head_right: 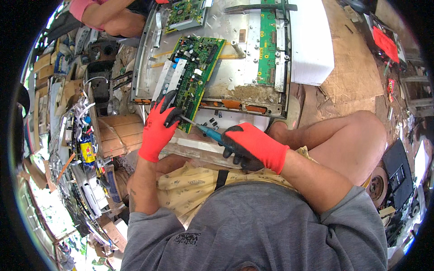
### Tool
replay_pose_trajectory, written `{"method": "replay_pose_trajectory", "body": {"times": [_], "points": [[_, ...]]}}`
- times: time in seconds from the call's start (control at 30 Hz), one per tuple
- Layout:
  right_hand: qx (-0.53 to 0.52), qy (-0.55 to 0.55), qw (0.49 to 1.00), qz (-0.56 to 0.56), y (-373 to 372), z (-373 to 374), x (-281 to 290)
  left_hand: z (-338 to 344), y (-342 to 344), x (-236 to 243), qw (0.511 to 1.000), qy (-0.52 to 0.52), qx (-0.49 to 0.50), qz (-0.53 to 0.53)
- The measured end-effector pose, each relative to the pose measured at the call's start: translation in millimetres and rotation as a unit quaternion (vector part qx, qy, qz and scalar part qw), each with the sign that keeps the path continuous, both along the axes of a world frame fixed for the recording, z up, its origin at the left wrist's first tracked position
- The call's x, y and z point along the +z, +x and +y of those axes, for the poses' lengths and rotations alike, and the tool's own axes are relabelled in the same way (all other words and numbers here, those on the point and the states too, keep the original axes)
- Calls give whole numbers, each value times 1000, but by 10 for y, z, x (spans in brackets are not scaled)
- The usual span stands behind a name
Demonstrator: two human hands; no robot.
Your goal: The person uses a screwdriver to remove screws from a green circuit board placed on a white surface. They carefully unscrew multiple fasteners and place them into a small container while another person works on a similar board nearby.
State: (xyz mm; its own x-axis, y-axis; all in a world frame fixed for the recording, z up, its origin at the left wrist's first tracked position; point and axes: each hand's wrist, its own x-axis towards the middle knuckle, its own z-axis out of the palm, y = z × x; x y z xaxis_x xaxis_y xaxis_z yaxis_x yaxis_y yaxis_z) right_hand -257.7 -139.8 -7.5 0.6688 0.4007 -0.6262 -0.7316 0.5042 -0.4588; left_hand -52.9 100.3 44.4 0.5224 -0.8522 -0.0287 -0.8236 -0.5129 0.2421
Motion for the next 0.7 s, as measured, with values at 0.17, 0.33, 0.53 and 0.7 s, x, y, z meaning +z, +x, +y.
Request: {"method": "replay_pose_trajectory", "body": {"times": [0.17,0.33,0.53,0.7], "points": [[-167,-424,803,-384,-79,283,-174,-11,3,40,1000,17,-5,4],[34,-113,982,-145,-80,-4,-52,57,29,-3,1000,28,5,-1],[-82,-300,922,-232,-56,179,268,47,-40,31,999,19,27,6],[17,-115,984,-134,-93,55,-83,-1,-18,38,1000,4,10,7]]}}
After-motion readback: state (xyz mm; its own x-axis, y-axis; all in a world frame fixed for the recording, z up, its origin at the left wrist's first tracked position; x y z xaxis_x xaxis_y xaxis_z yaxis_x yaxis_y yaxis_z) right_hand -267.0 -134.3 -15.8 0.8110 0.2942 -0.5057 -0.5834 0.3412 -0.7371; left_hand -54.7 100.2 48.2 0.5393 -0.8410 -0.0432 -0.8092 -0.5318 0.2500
